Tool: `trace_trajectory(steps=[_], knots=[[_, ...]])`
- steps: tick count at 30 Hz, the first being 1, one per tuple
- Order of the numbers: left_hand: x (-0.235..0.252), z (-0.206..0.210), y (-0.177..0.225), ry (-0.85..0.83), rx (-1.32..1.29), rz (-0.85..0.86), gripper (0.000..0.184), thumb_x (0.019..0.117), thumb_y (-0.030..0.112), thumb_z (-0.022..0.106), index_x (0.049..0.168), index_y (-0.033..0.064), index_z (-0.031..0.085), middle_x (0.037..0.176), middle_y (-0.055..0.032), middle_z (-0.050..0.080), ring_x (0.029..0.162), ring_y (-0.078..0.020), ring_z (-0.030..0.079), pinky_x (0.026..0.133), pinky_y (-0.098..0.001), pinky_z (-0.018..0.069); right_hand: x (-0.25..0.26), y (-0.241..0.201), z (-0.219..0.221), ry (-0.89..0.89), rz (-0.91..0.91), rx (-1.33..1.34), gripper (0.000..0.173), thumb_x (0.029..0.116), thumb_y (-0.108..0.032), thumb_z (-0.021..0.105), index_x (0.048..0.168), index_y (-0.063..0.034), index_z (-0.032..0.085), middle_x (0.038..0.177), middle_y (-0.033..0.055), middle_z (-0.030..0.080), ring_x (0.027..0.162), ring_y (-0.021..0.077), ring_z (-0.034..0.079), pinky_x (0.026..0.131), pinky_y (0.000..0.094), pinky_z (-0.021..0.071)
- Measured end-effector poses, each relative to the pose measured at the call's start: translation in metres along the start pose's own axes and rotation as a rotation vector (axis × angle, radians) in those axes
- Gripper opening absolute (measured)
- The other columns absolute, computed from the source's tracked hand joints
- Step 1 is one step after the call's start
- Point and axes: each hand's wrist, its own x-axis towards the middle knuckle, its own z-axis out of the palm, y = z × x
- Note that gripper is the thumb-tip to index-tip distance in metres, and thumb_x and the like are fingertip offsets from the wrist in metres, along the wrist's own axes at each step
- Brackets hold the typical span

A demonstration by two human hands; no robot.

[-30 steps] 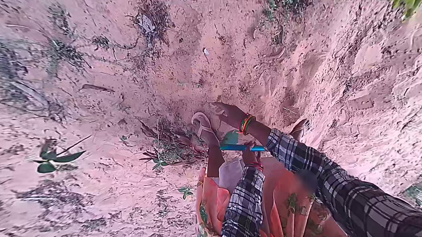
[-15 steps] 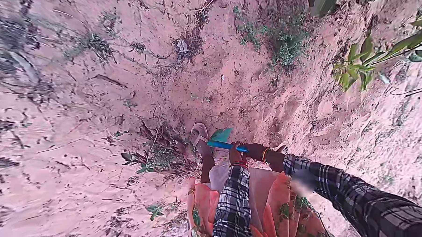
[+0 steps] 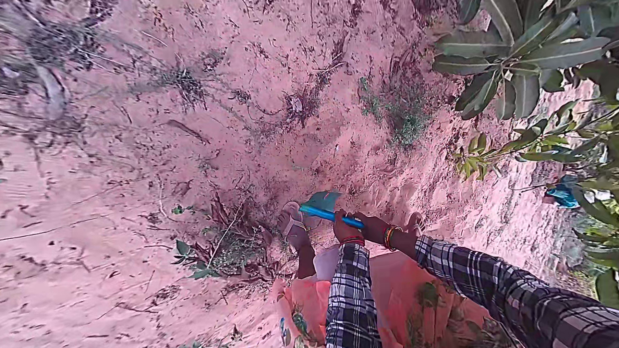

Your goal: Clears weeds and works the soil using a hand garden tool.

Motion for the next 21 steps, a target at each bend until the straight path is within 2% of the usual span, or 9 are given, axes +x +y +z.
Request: trace_trajectory(steps=[2,4,7,10,12,13,14,16,21], knots=[[0.002,0.007,0.0,0.047,0.063,0.009,0.013,0.1057,0.009,0.045,0.116,0.0024,0.05,0.092,-0.0081,0.046,0.073,-0.0159,0.051,0.065,-0.0261,0.0468,0.0,0.031,0.011,-0.015,-0.024,0.082,0.055,0.0975,-0.023,0.069,0.144,-0.0024,0.049,0.113,0.0277,0.069,0.104,0.0437,0.068,0.095,0.0603,0.0506],[0.003,0.013,-0.001,0.063,0.124,0.035,0.022,0.1069,0.009,0.045,0.125,-0.0009,0.051,0.099,-0.0115,0.05,0.08,-0.017,0.054,0.072,-0.0277,0.0481,0.001,0.065,0.022,-0.008,0.0,0.12,0.05,0.1006,-0.037,0.066,0.129,0.0027,0.058,0.107,0.026,0.068,0.1,0.0407,0.067,0.092,0.0588,0.0504],[-0.003,0.032,-0.003,0.072,0.231,0.07,0.029,0.1079,0.008,0.045,0.133,-0.0062,0.049,0.111,-0.018,0.054,0.09,-0.0192,0.056,0.082,-0.0283,0.0485,0.006,0.089,0.02,-0.016,-0.006,0.146,0.051,0.103,-0.043,0.061,0.126,0.0021,0.06,0.105,0.0249,0.068,0.099,0.0395,0.067,0.09,0.0583,0.0511],[0.001,0.051,-0.02,0.068,0.284,0.151,0.03,0.1077,0.006,0.044,0.136,-0.0056,0.046,0.116,-0.0188,0.054,0.092,-0.019,0.058,0.081,-0.027,0.0502,0.021,0.113,0.013,-0.106,-0.11,0.28,0.047,0.1008,-0.039,0.066,0.124,0.0012,0.06,0.097,0.0195,0.065,0.079,0.0286,0.063,0.076,0.048,0.0523],[0.003,0.057,-0.037,-0.009,0.382,0.194,0.042,0.1078,0.007,0.045,0.147,-0.004,0.039,0.138,-0.0235,0.05,0.114,-0.0243,0.058,0.095,-0.0345,0.05,0.025,0.132,0.007,-0.086,-0.12,0.352,0.046,0.1001,-0.039,0.067,0.123,0.0006,0.061,0.095,0.0172,0.065,0.076,0.0255,0.061,0.074,0.0456,0.0523],[0.005,0.058,-0.047,-0.072,0.441,0.2,0.05,0.107,0.008,0.046,0.154,-0.0015,0.033,0.149,-0.0239,0.044,0.128,-0.0279,0.052,0.105,-0.0421,0.0445,0.025,0.139,-0.002,-0.033,-0.098,0.366,0.047,0.1003,-0.04,0.067,0.123,0.0008,0.062,0.098,0.0185,0.066,0.081,0.0277,0.062,0.079,0.0479,0.0515],[0.009,0.058,-0.055,-0.131,0.525,0.215,0.059,0.1053,0.008,0.048,0.159,0.0006,0.024,0.158,-0.0244,0.036,0.141,-0.0315,0.044,0.113,-0.0486,0.0392,0.027,0.146,-0.014,0.03,-0.074,0.373,0.047,0.1003,-0.04,0.066,0.123,0.0015,0.062,0.1,0.0198,0.066,0.086,0.0296,0.063,0.084,0.0496,0.0504],[0.015,0.057,-0.075,-0.162,0.669,0.255,0.065,0.1027,0.004,0.052,0.16,0.0007,0.021,0.16,-0.0263,0.035,0.142,-0.0352,0.043,0.11,-0.0526,0.041,0.04,0.158,-0.047,0.142,-0.025,0.39,0.047,0.1013,-0.039,0.065,0.123,0.0026,0.062,0.101,0.02,0.065,0.088,0.0291,0.062,0.085,0.0481,0.0495],[0.021,0.046,-0.114,-0.134,0.473,-0.044,0.041,0.112,0.018,0.035,0.151,0.0052,0.041,0.146,-0.0153,0.054,0.126,-0.0223,0.057,0.101,-0.0407,0.0467,0.102,0.173,-0.213,0.602,-0.046,0.524,0.049,0.1017,-0.042,0.065,0.122,0.0032,0.061,0.088,0.0179,0.062,0.071,0.0282,0.058,0.07,0.0494,0.0497]])
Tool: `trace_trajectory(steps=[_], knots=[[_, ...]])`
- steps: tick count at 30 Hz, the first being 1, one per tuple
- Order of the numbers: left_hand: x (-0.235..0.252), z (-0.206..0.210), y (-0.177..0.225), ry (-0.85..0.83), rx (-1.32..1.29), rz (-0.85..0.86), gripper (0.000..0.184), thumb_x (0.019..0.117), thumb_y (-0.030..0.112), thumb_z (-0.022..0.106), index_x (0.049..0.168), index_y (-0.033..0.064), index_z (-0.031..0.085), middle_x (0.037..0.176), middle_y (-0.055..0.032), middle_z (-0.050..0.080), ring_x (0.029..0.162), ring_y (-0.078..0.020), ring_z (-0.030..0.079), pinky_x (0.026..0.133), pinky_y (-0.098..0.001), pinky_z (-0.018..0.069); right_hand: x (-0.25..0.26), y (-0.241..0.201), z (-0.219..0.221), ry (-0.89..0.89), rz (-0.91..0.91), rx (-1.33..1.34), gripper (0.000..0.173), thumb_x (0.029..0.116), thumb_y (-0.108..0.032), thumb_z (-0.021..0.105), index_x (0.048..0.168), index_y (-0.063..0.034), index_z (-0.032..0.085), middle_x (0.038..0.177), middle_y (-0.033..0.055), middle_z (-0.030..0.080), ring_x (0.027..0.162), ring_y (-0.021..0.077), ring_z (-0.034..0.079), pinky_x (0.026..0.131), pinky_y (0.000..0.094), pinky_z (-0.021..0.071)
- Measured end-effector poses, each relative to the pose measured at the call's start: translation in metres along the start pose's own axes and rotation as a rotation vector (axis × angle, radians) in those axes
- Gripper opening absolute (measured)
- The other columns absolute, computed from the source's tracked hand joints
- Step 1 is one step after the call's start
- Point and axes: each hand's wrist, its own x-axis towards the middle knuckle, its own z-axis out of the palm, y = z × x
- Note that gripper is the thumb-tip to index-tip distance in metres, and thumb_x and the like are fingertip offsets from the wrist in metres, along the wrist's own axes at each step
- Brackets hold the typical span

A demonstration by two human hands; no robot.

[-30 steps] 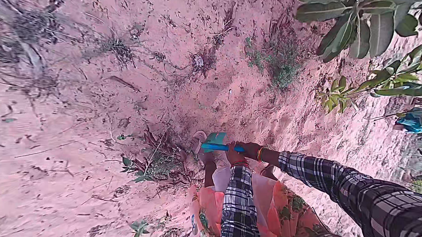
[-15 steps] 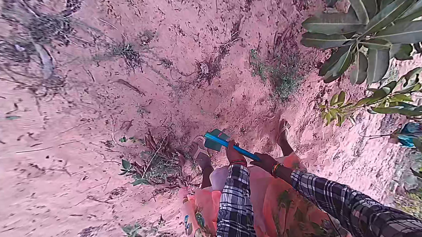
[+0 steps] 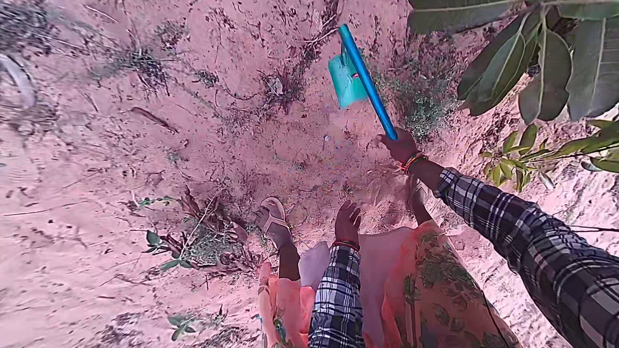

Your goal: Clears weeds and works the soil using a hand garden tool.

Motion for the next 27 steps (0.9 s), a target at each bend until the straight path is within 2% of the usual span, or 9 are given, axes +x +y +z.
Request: trace_trajectory(steps=[3,6,8,10,11,13,17,21,27], knots=[[0.003,-0.004,-0.016,0.016,0.045,0.015,0.04,0.1118,0.019,0.036,0.147,0.0032,0.044,0.135,-0.0158,0.059,0.114,-0.0215,0.062,0.095,-0.0388,0.05,0.082,-0.079,-0.065,0.205,-0.17,0.226,0.045,0.1096,-0.043,0.046,0.121,-0.001,0.057,0.075,0.0029,0.051,0.057,0.014,0.049,0.058,0.0335,0.0482],[0.005,-0.01,-0.033,0.035,0.102,-0.009,0.039,0.1108,0.018,0.039,0.146,0.0032,0.046,0.131,-0.015,0.061,0.109,-0.0205,0.062,0.091,-0.0374,0.0506,0.159,-0.123,-0.095,0.355,-0.238,0.491,0.025,0.11,-0.015,0.038,0.09,-0.0048,0.049,0.059,-0.0032,0.043,0.044,0.0084,0.042,0.047,0.0253,0.0468],[0.006,-0.011,-0.037,0.061,0.062,-0.042,0.038,0.1111,0.018,0.04,0.146,0.0039,0.046,0.128,-0.0128,0.061,0.103,-0.0182,0.062,0.088,-0.0347,0.0505,0.19,-0.098,-0.08,0.376,-0.202,0.438,0.028,0.1135,-0.023,0.036,0.103,-0.0017,0.051,0.064,0.001,0.046,0.048,0.0119,0.047,0.051,0.0282,0.0496],[0.006,-0.012,-0.035,0.082,0.049,-0.034,0.036,0.1109,0.017,0.04,0.143,0.0036,0.048,0.122,-0.0107,0.062,0.098,-0.0161,0.062,0.084,-0.0321,0.0508,0.178,-0.027,-0.038,0.276,-0.036,0.242,0.056,0.1125,-0.045,0.035,0.133,0.0032,0.053,0.084,0.0126,0.06,0.068,0.022,0.059,0.071,0.0403,0.0532],[0.005,-0.011,-0.036,0.08,0.053,-0.029,0.035,0.1111,0.017,0.039,0.143,0.0037,0.048,0.12,-0.0101,0.063,0.096,-0.0155,0.063,0.083,-0.0313,0.0514,0.155,0.015,-0.014,0.187,0.075,0.174,0.063,0.1111,-0.052,0.034,0.137,0.0031,0.052,0.088,0.0138,0.063,0.07,0.0228,0.061,0.072,0.0422,0.0544],[0.004,-0.006,-0.035,0.065,0.051,-0.028,0.035,0.1112,0.016,0.039,0.142,0.0037,0.048,0.119,-0.0104,0.063,0.096,-0.0158,0.063,0.083,-0.0319,0.0513,0.093,0.08,0.029,0.127,0.234,0.235,0.061,0.1103,-0.054,0.033,0.124,0.0005,0.055,0.073,0.0061,0.054,0.055,0.0178,0.052,0.058,0.0376,0.0506],[0.004,0.0,-0.03,0.047,0.049,-0.057,0.034,0.1105,0.016,0.041,0.142,0.0044,0.049,0.117,-0.0105,0.064,0.094,-0.0161,0.063,0.083,-0.0323,0.0517,0.0,0.129,0.058,0.109,0.414,0.46,0.053,0.1103,-0.055,0.033,0.105,-0.005,0.052,0.06,-0.0013,0.041,0.044,0.0131,0.042,0.045,0.0329,0.046],[0.006,0.0,-0.016,0.052,0.035,-0.032,0.034,0.1107,0.017,0.042,0.141,0.0042,0.05,0.118,-0.0109,0.064,0.096,-0.0164,0.063,0.084,-0.0321,0.0514,-0.004,0.118,0.034,0.109,0.375,0.355,0.056,0.1096,-0.056,0.035,0.104,-0.0048,0.057,0.059,-0.0017,0.042,0.044,0.012,0.041,0.046,0.0314,0.0429],[0.009,-0.001,-0.027,0.078,0.04,-0.028,0.033,0.1109,0.016,0.04,0.14,0.0043,0.05,0.114,-0.008,0.063,0.091,-0.014,0.062,0.079,-0.029,0.0513,0.071,0.012,-0.031,0.364,0.0,0.476,0.045,0.1119,-0.048,0.036,0.097,-0.0079,0.05,0.059,-0.0046,0.04,0.043,0.0087,0.041,0.045,0.0268,0.0436]])
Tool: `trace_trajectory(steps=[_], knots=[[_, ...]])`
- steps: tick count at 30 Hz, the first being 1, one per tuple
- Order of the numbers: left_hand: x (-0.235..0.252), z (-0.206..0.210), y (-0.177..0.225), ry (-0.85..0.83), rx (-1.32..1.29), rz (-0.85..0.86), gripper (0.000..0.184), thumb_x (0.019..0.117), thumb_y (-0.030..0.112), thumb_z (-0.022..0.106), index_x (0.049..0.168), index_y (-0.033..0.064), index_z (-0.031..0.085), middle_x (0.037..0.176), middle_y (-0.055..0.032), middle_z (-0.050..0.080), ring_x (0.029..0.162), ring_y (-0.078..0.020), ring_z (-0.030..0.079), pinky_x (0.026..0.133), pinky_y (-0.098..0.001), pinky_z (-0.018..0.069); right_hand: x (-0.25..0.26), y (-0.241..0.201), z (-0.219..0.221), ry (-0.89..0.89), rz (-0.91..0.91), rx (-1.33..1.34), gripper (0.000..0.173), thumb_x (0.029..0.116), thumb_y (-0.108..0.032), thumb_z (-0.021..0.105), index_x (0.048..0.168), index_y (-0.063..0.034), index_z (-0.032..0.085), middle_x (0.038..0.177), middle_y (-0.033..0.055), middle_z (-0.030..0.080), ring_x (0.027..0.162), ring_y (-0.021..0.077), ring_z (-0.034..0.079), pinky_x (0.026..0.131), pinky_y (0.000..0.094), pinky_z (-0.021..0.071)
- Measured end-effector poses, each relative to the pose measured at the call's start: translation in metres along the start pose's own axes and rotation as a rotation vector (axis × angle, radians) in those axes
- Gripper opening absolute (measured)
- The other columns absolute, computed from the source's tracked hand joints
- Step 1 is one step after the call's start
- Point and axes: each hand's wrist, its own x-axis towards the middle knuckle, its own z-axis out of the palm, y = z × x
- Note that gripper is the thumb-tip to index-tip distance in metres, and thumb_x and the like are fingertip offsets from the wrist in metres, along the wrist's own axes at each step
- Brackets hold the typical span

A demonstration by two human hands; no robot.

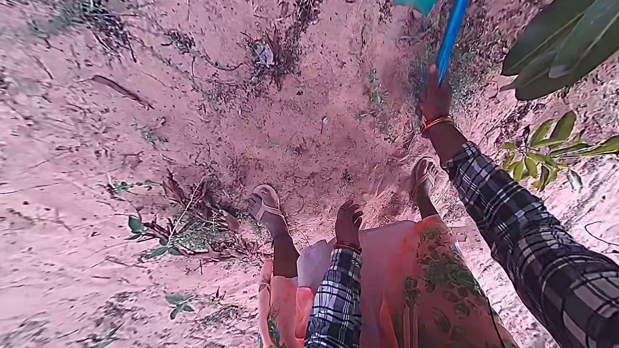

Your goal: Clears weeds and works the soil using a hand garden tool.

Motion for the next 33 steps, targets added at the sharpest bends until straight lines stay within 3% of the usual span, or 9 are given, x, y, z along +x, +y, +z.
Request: trace_trajectory(steps=[4,7,11,16,20,26,30,31,33], knots=[[0.003,-0.001,-0.009,-0.01,0.011,-0.02,0.032,0.1109,0.016,0.04,0.139,0.005,0.05,0.111,-0.007,0.064,0.087,-0.0128,0.062,0.075,-0.0278,0.0515,0.029,0.021,0.005,0.033,-0.14,-0.045,0.042,0.1104,-0.046,0.042,0.11,-0.0055,0.054,0.063,-0.0021,0.043,0.048,0.0119,0.045,0.05,0.0321,0.0459],[0.003,0.001,-0.008,-0.009,0.019,-0.009,0.033,0.1108,0.016,0.04,0.14,0.0051,0.05,0.113,-0.0076,0.063,0.089,-0.0135,0.063,0.077,-0.0286,0.0518,-0.015,0.094,-0.012,-0.132,0.16,-0.354,0.054,0.11,-0.048,0.043,0.13,0.0004,0.056,0.079,0.0126,0.058,0.063,0.0241,0.054,0.064,0.0442,0.0499],[0.005,0.004,-0.008,-0.001,0.032,-0.01,0.033,0.1105,0.015,0.04,0.141,0.005,0.049,0.114,-0.0076,0.064,0.09,-0.0137,0.062,0.078,-0.029,0.0513,-0.072,0.166,-0.021,-0.276,0.374,-0.489,0.052,0.1088,-0.043,0.05,0.131,0.0037,0.056,0.098,0.0234,0.065,0.08,0.0341,0.063,0.077,0.0529,0.0525],[0.009,0.005,-0.014,0.016,0.058,-0.011,0.033,0.1102,0.015,0.041,0.141,0.0049,0.049,0.115,-0.008,0.063,0.091,-0.0144,0.062,0.079,-0.0294,0.0514,-0.07,0.147,-0.018,-0.197,0.244,-0.62,0.055,0.1037,-0.049,0.058,0.125,0.0017,0.063,0.109,0.028,0.069,0.104,0.0438,0.067,0.092,0.0633,0.049],[0.013,0.006,-0.021,0.035,0.084,-0.014,0.033,0.1101,0.015,0.041,0.141,0.0049,0.049,0.114,-0.0086,0.063,0.09,-0.0144,0.062,0.078,-0.0291,0.0514,-0.045,0.126,-0.019,-0.242,0.036,-0.706,0.055,0.1028,-0.05,0.059,0.129,-0.0013,0.061,0.103,0.0256,0.071,0.097,0.0443,0.07,0.084,0.064,0.0525],[0.016,0.012,-0.028,-0.022,0.164,0.017,0.041,0.1078,0.015,0.049,0.147,0.0055,0.044,0.131,-0.011,0.061,0.11,-0.0171,0.062,0.092,-0.0353,0.0505,-0.116,0.134,-0.04,-0.582,-0.098,-0.7,0.049,0.1025,-0.045,0.062,0.115,0.0023,0.065,0.083,0.0226,0.068,0.078,0.0402,0.068,0.073,0.0592,0.0524],[0.026,0.007,-0.035,-0.107,0.075,0.077,0.071,0.1052,0.017,0.051,0.164,0.0184,0.012,0.162,-0.0087,0.039,0.143,-0.0242,0.046,0.11,-0.0504,0.0442,-0.174,0.172,-0.051,-0.961,-0.037,-0.864,0.063,0.1024,-0.06,0.051,0.122,-0.0016,0.064,0.1,0.0221,0.072,0.096,0.0399,0.071,0.084,0.0588,0.0529],[0.028,0.006,-0.037,-0.091,-0.013,0.074,0.07,0.106,0.016,0.05,0.164,0.0216,0.011,0.162,-0.0078,0.039,0.144,-0.0251,0.046,0.11,-0.0526,0.0437,-0.179,0.18,-0.053,-1.066,-0.062,-0.891,0.065,0.1027,-0.061,0.049,0.122,-0.0008,0.063,0.101,0.0235,0.071,0.097,0.0413,0.071,0.083,0.06,0.0527],[0.033,0.007,-0.04,0.037,-0.234,0.032,0.04,0.1089,0.017,0.043,0.147,0.0215,0.034,0.136,-0.0047,0.06,0.127,-0.0242,0.059,0.103,-0.0528,0.0483,-0.173,0.19,-0.051,-1.291,-0.116,-0.904,0.067,0.1043,-0.061,0.045,0.122,0.0014,0.06,0.101,0.0264,0.069,0.098,0.0443,0.069,0.083,0.0627,0.0512]])
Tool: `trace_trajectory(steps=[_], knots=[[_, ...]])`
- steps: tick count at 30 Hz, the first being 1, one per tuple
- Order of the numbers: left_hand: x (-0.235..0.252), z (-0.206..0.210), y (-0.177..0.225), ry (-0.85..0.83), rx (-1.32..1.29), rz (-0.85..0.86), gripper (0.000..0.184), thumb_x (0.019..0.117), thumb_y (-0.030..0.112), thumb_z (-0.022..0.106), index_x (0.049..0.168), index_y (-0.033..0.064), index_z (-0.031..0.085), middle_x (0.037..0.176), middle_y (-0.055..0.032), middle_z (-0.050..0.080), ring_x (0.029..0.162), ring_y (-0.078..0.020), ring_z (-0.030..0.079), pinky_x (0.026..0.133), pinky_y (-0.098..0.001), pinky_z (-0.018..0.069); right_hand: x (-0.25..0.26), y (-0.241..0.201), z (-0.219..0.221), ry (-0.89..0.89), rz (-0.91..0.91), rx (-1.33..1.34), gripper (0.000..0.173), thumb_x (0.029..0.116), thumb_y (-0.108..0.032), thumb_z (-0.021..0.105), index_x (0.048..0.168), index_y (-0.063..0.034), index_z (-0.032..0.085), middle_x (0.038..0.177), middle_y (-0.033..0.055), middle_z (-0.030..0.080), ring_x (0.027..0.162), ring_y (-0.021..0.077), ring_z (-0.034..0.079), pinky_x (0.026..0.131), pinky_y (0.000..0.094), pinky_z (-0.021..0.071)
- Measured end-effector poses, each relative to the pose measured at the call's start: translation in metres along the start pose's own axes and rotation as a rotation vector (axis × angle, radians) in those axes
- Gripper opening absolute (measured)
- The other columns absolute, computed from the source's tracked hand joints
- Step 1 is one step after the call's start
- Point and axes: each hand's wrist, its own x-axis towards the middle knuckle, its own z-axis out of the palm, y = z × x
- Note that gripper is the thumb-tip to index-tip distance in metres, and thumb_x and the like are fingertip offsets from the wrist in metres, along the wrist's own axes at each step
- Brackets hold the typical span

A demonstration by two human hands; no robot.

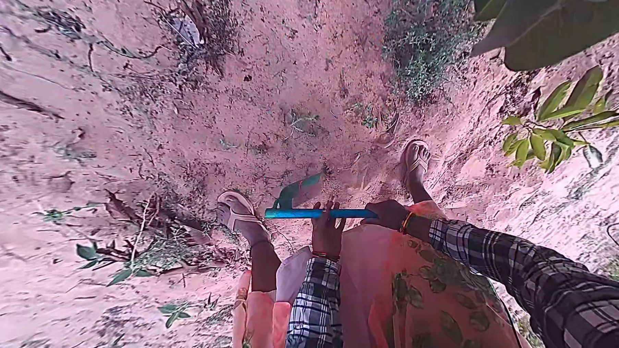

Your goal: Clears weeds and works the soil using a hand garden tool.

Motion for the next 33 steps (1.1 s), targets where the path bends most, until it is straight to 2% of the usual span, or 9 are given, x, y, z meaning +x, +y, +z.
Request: trace_trajectory(steps=[2,5,10,13,17,21,24,28,33], knots=[[0.004,0.0,-0.003,0.125,-0.106,-0.039,0.018,0.1119,0.026,0.037,0.123,0.0173,0.048,0.108,-0.0016,0.062,0.111,-0.0216,0.063,0.099,-0.0514,0.0498,0.015,0.012,-0.025,-0.058,-0.128,-0.023,0.061,0.1079,-0.054,0.042,0.117,0.0017,0.065,0.103,0.0244,0.07,0.102,0.0419,0.068,0.089,0.0614,0.0503],[0.011,-0.004,-0.01,0.22,-0.153,-0.046,0.025,0.1121,0.033,0.035,0.102,0.0176,0.052,0.098,0.0019,0.065,0.104,-0.0168,0.065,0.096,-0.0463,0.0517,0.062,0.05,-0.101,0.32,-0.233,-0.06,0.037,0.105,-0.029,0.061,0.124,0.0019,0.069,0.124,0.0231,0.068,0.12,0.0383,0.064,0.106,0.0528,0.0485],[0.016,-0.006,-0.022,0.2,-0.203,-0.04,0.028,0.1122,0.031,0.033,0.097,0.0193,0.053,0.094,0.0031,0.067,0.098,-0.0156,0.068,0.092,-0.0427,0.0557,0.124,0.139,-0.273,0.658,0.248,-0.458,0.078,0.0906,0.003,0.066,0.161,-0.0089,0.035,0.167,0.0236,0.026,0.154,0.051,0.02,0.114,0.0753,0.0279],[0.017,-0.008,-0.028,0.169,-0.172,-0.056,0.032,0.1124,0.03,0.034,0.092,0.0203,0.057,0.086,0.004,0.067,0.091,-0.0164,0.071,0.086,-0.0437,0.0594,0.113,0.193,-0.325,0.698,0.535,-0.378,0.097,0.0841,-0.017,0.081,0.164,-0.0115,0.026,0.167,0.0331,0.018,0.149,0.0633,0.019,0.106,0.0885,0.0213],[0.021,-0.013,-0.04,0.139,-0.093,-0.079,0.03,0.1121,0.027,0.034,0.092,0.0198,0.055,0.079,0.0038,0.064,0.083,-0.0171,0.069,0.081,-0.0432,0.0599,0.107,0.245,-0.34,0.795,0.537,-0.239,0.131,0.0715,-0.039,0.092,0.164,0.0016,0.009,0.168,0.0355,0.0,0.157,0.0514,0.006,0.127,0.0613,0.0175],[0.026,-0.016,-0.052,0.119,0.004,-0.07,0.02,0.1114,0.019,0.034,0.1,0.0197,0.051,0.08,0.0028,0.061,0.082,-0.0179,0.067,0.08,-0.0444,0.0589,0.111,0.222,-0.344,0.842,0.692,-0.061,0.134,0.0652,-0.032,0.095,0.164,0.0017,0.011,0.165,0.0389,0.012,0.149,0.0588,0.025,0.118,0.0671,0.0307],[0.027,-0.017,-0.061,0.141,0.048,-0.086,0.016,0.111,0.018,0.036,0.102,0.0191,0.05,0.082,0.0024,0.06,0.083,-0.0186,0.066,0.079,-0.045,0.0582,0.095,0.215,-0.33,0.863,0.769,0.091,0.13,0.076,-0.041,0.089,0.162,0.007,0.004,0.161,0.0381,0.024,0.145,0.0503,0.038,0.117,0.058,0.0376],[0.03,-0.02,-0.064,0.177,0.034,-0.113,0.016,0.1112,0.02,0.037,0.103,0.0192,0.05,0.084,0.0016,0.059,0.085,-0.0187,0.066,0.081,-0.0457,0.0575,0.087,0.204,-0.329,0.724,0.802,0.045,0.085,0.0882,-0.044,0.078,0.139,0.0168,0.048,0.144,0.0354,0.05,0.137,0.0469,0.049,0.111,0.0623,0.0403],[0.029,-0.025,-0.064,0.205,-0.03,-0.124,0.019,0.1117,0.024,0.037,0.103,0.0192,0.052,0.083,0.0022,0.059,0.084,-0.0183,0.066,0.081,-0.046,0.0571,0.091,0.202,-0.331,0.631,0.825,-0.008,0.075,0.0915,-0.043,0.075,0.133,0.0157,0.054,0.142,0.0354,0.052,0.138,0.0471,0.049,0.111,0.0653,0.0383]])
